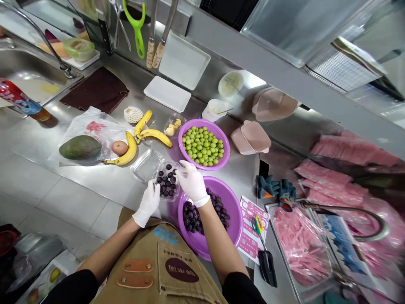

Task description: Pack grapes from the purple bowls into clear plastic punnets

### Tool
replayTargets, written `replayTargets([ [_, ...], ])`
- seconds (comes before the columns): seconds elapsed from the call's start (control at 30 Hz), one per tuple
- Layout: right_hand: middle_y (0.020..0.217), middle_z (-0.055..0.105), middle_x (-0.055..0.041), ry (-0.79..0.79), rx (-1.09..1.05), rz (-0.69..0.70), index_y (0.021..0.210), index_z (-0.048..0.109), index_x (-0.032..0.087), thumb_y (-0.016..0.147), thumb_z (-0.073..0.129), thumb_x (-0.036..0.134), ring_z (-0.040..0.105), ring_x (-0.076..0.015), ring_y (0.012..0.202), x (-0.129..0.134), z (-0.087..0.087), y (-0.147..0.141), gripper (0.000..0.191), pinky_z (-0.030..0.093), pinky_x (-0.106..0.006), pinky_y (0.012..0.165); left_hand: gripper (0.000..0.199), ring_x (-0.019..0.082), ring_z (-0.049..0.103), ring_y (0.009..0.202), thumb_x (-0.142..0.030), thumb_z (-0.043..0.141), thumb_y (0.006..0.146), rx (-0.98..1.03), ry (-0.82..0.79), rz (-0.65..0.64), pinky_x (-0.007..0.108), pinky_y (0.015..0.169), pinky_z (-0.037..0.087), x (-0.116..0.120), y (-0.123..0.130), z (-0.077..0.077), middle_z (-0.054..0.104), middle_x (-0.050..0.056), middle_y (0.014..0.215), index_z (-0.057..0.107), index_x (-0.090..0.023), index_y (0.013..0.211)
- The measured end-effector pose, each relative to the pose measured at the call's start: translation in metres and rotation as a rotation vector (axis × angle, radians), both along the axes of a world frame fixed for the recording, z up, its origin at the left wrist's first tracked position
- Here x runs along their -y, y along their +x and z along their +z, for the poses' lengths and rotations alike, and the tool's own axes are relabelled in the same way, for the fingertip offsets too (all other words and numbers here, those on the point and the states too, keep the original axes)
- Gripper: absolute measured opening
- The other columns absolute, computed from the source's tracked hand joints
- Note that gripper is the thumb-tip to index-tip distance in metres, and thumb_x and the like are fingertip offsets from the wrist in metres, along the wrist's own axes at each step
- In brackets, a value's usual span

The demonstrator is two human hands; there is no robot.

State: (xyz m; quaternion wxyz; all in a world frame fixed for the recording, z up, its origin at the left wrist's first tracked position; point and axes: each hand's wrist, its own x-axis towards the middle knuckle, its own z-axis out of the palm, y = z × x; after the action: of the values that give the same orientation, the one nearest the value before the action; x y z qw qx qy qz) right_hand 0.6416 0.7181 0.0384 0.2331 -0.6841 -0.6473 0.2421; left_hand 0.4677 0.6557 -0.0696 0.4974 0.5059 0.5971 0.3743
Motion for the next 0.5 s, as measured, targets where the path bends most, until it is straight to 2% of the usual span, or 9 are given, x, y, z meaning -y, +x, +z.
replayTargets([
  [0.07, 0.12, 0.073, -0.0125, 0.094, 0.013, -0.068, 0.129, 0.065, 0.02, 0.095, 0.057, 0.035, 0.071, -0.0242, 0.095, 0.01, -0.008, 0.017, 0.038, 0.057, -0.042, 0.093, 0.03, 0.026, 0.07, 0.108, -0.038, 0.038, 0.106, 0.0, 0.008, 0.024, 0.046, 0.098, 0.054, 0.001, -0.001, -0.002, 0.072, 0.014, 0.117, 0.054, -0.019, 0.123],
  [0.13, 0.111, 0.075, -0.0118, 0.1, 0.045, -0.132, 0.122, 0.067, 0.02, 0.096, 0.056, 0.035, 0.071, -0.0254, 0.092, 0.025, -0.017, 0.04, 0.032, 0.057, -0.043, 0.091, 0.03, 0.026, 0.069, 0.11, -0.038, 0.038, 0.106, 0.014, 0.034, 0.038, 0.045, 0.099, 0.054, 0.001, -0.003, -0.003, 0.072, 0.014, 0.118, 0.055, -0.02, 0.122],
  [0.27, 0.114, 0.073, -0.0148, 0.112, 0.155, -0.188, 0.113, 0.067, 0.02, 0.094, 0.058, 0.037, 0.066, -0.0311, 0.107, 0.06, -0.041, 0.08, 0.028, 0.054, -0.049, 0.098, 0.032, 0.025, 0.067, 0.119, -0.04, 0.039, 0.107, 0.029, 0.114, 0.121, 0.043, 0.106, 0.052, 0.002, -0.006, 0.001, 0.07, 0.014, 0.127, 0.056, -0.02, 0.126],
  [0.37, 0.108, 0.069, -0.0144, 0.198, 0.163, -0.333, 0.109, 0.065, 0.02, 0.096, 0.055, 0.042, 0.065, -0.0301, 0.104, 0.077, -0.061, 0.099, 0.027, 0.053, -0.047, 0.096, 0.038, 0.024, 0.063, 0.126, -0.042, 0.038, 0.108, 0.038, 0.173, 0.181, 0.042, 0.112, 0.049, 0.002, -0.006, 0.005, 0.066, 0.015, 0.134, 0.054, -0.019, 0.134],
  [0.43, 0.105, 0.069, -0.0149, 0.12, 0.182, -0.388, 0.109, 0.065, 0.019, 0.097, 0.053, 0.042, 0.065, -0.0306, 0.101, 0.08, -0.077, 0.107, 0.028, 0.053, -0.047, 0.095, 0.041, 0.024, 0.062, 0.128, -0.045, 0.036, 0.109, 0.051, 0.184, 0.203, 0.041, 0.113, 0.048, 0.002, -0.006, 0.005, 0.066, 0.015, 0.135, 0.053, -0.019, 0.135],
  [0.5, 0.111, 0.068, -0.0199, -0.031, 0.271, -0.342, 0.115, 0.066, 0.015, 0.093, 0.058, 0.042, 0.064, -0.0355, 0.106, 0.08, -0.092, 0.11, 0.036, 0.05, -0.051, 0.098, 0.042, 0.024, 0.061, 0.129, -0.046, 0.036, 0.109, 0.063, 0.186, 0.22, 0.041, 0.114, 0.047, 0.002, -0.005, 0.005, 0.065, 0.015, 0.136, 0.053, -0.018, 0.136],
])
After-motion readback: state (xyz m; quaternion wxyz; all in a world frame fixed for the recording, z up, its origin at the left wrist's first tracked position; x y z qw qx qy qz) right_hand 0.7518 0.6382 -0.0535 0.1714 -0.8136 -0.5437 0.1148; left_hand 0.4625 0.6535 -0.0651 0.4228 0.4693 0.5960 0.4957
